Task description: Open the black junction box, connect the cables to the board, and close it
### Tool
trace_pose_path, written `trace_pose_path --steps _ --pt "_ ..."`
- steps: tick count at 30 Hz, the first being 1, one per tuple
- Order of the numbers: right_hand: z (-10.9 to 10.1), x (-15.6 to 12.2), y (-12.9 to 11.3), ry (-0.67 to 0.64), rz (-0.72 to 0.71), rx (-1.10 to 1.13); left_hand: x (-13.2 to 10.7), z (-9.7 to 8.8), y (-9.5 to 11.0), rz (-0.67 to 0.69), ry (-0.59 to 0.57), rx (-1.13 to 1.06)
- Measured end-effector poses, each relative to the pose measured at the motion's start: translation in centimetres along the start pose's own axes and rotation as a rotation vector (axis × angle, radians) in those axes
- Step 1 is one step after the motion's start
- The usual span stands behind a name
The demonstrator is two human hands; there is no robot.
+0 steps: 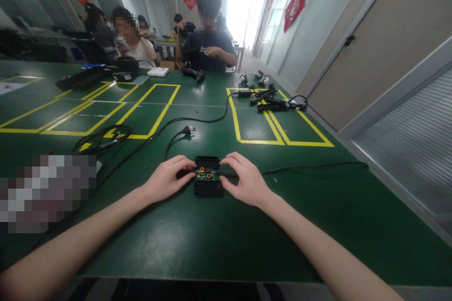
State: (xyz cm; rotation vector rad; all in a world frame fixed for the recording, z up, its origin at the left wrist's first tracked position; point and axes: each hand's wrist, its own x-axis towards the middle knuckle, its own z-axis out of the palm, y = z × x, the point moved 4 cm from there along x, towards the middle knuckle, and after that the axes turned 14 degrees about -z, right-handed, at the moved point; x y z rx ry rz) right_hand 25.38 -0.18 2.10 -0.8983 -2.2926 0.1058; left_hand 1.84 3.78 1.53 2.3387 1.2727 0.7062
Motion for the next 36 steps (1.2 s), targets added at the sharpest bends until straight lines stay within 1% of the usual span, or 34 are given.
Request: trace_pose_path --steps 4,7,9,12,15,18,21,25,29,33,36 --pt "-0.3 -0.5 1.2 -0.080 -0.001 -0.002 0.2 -0.1 -0.3 -0.045 -0.006 0.045" --pt "0.0 -0.6 1.8 -0.089 0.005 0.015 0.3 -0.1 -0.6 -0.058 -0.016 0.066" --pt "0.1 -0.5 2.0 -0.080 0.021 0.020 0.3 -0.2 -0.6 -0.067 -0.008 0.033" --pt "0.1 -0.5 1.9 -0.088 0.049 0.025 0.0 -0.2 -0.4 -0.071 -0.006 -0.036" --pt "0.3 -0.6 1.7 -0.143 0.070 0.077 -0.3 0.3 0.1 -0.061 -0.041 0.007" --pt "0.6 -0.7 1.2 -0.157 0.034 0.101 -0.3 0.8 0.3 -0.080 -0.043 0.087" --pt "0.7 -0.7 0.9 -0.160 -0.013 0.052 -0.1 1.0 0.2 -0.090 -0.047 0.105" --pt "1.1 -0.7 1.0 -0.193 -0.037 -0.007 0.1 0.9 -0.1 -0.077 -0.044 0.097" --pt "1.5 -0.6 1.3 -0.215 -0.030 -0.063 0.1 0.7 -0.3 -0.061 -0.052 0.084" --pt "1.7 -0.6 1.5 -0.212 -0.021 -0.086 0.3 0.4 -0.6 -0.054 -0.068 0.067" --pt "1.7 -0.5 1.7 -0.181 -0.013 -0.046 0.5 0.1 -0.8 -0.066 -0.072 0.077"
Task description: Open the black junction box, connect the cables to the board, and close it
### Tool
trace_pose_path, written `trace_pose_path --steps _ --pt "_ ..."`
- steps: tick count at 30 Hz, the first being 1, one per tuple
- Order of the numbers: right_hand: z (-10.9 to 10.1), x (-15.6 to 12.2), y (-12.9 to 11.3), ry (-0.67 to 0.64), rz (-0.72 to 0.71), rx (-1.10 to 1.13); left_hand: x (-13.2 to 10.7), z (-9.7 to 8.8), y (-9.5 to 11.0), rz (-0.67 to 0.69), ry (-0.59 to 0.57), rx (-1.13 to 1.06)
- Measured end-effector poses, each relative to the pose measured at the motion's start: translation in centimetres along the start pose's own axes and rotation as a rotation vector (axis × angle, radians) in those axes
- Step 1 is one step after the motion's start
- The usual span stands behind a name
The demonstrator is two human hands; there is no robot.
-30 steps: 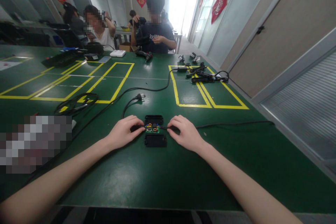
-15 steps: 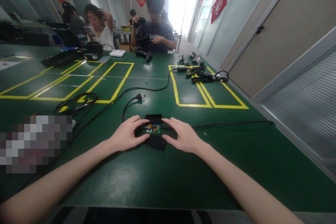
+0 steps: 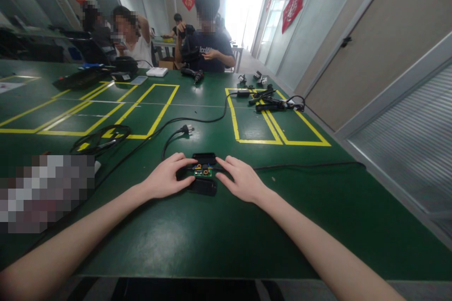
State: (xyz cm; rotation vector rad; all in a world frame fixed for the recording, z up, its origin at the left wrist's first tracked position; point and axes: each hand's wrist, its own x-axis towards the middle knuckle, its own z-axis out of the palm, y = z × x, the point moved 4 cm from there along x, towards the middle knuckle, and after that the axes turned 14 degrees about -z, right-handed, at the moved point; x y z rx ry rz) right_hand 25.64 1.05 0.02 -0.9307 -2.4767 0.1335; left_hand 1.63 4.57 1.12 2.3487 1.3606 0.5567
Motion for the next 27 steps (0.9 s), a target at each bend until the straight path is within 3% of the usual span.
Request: trace_pose_path --steps 9,19,27 --pt "-0.2 0.2 0.3 0.056 0.021 0.088 0.1 -0.2 0.1 -0.013 0.001 0.014" --pt "-1.1 0.4 -0.2 0.164 0.004 0.128 0.2 -1.5 -0.4 0.004 0.076 -0.148" --pt "-2.0 0.3 -1.2 0.212 -0.036 0.205 0.2 -2.8 0.2 0.089 0.016 -0.251"
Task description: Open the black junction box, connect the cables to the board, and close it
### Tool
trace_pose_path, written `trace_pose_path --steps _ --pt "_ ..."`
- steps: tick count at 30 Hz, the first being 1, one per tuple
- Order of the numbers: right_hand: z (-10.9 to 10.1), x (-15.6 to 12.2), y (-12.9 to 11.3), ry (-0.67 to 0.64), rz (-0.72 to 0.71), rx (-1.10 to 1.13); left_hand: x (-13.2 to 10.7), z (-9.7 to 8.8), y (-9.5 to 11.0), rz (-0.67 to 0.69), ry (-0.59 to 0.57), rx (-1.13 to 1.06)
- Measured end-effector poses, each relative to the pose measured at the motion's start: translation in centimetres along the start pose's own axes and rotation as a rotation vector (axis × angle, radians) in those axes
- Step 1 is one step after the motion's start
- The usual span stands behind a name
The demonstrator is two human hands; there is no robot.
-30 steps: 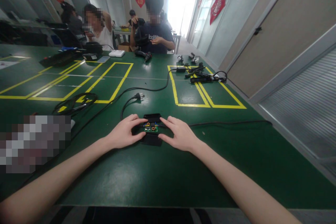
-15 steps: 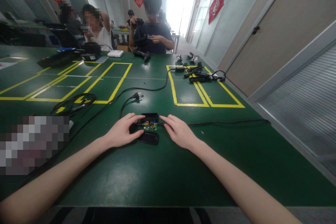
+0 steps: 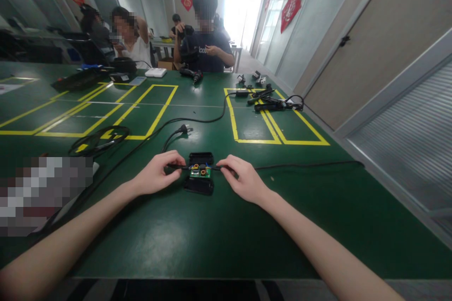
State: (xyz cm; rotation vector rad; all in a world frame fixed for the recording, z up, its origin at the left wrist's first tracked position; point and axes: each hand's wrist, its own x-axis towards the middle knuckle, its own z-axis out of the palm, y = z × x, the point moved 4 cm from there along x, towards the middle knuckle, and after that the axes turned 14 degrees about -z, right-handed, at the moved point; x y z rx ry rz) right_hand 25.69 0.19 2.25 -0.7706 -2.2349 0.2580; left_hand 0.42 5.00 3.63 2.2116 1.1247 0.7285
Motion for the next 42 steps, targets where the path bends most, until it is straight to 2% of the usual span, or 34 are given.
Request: trace_pose_path --steps 4,10,21,42 --pt "0.2 0.1 -1.2 -0.043 -0.058 0.038 -0.3 -0.5 0.1 -0.003 -0.072 -0.019" --pt "0.6 0.0 -1.6 -0.117 -0.097 0.053 -0.8 0.1 0.1 -0.026 -0.163 -0.049" --pt "0.4 -0.1 -0.6 -0.118 -0.048 -0.048 -0.7 0.7 -0.1 -0.030 -0.134 -0.023" --pt "0.5 -0.4 -0.3 -0.154 -0.081 -0.111 -0.7 0.8 -0.4 -0.037 -0.141 -0.011"
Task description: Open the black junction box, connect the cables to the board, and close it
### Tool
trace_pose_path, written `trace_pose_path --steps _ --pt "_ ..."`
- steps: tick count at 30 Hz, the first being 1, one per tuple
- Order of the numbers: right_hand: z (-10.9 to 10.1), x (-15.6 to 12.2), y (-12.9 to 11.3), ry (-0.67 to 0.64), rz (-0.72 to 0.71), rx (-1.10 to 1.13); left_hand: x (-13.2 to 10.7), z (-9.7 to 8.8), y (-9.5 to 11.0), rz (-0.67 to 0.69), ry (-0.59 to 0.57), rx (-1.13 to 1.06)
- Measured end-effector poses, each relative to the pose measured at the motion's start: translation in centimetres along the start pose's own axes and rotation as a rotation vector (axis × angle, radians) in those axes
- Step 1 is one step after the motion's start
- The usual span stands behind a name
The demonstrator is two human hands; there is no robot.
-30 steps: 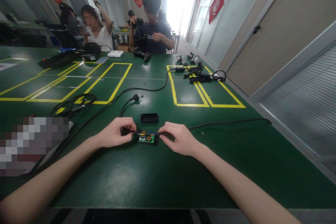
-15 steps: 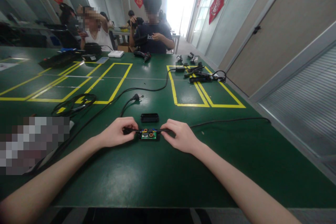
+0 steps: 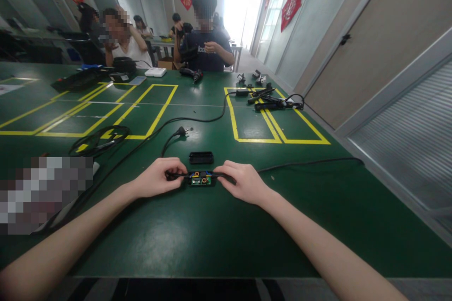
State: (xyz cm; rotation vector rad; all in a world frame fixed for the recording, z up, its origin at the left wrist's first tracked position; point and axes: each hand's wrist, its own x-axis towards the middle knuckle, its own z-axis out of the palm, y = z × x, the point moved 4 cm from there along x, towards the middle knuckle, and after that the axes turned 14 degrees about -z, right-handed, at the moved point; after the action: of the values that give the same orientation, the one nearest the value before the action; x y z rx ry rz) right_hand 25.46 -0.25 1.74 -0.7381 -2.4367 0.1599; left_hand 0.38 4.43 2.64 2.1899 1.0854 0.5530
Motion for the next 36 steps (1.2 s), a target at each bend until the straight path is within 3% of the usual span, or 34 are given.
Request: trace_pose_path --steps 11,20,30,34,36 --pt "0.2 0.2 -0.1 0.011 -0.121 -0.046 -0.1 0.4 0.0 0.004 -0.002 0.052" --pt "0.2 0.3 -0.2 0.002 -0.130 -0.033 -0.3 0.6 0.1 0.031 -0.006 0.087" --pt "0.0 0.6 -0.6 -0.029 -0.140 -0.004 -0.3 0.8 1.4 0.151 -0.022 0.271" --pt "-0.1 0.6 -0.8 -0.033 -0.148 -0.008 -0.4 1.0 1.6 0.154 0.034 0.300" --pt "-0.3 0.5 -0.7 0.036 -0.122 -0.006 -0.4 1.0 1.4 0.132 0.109 0.274"
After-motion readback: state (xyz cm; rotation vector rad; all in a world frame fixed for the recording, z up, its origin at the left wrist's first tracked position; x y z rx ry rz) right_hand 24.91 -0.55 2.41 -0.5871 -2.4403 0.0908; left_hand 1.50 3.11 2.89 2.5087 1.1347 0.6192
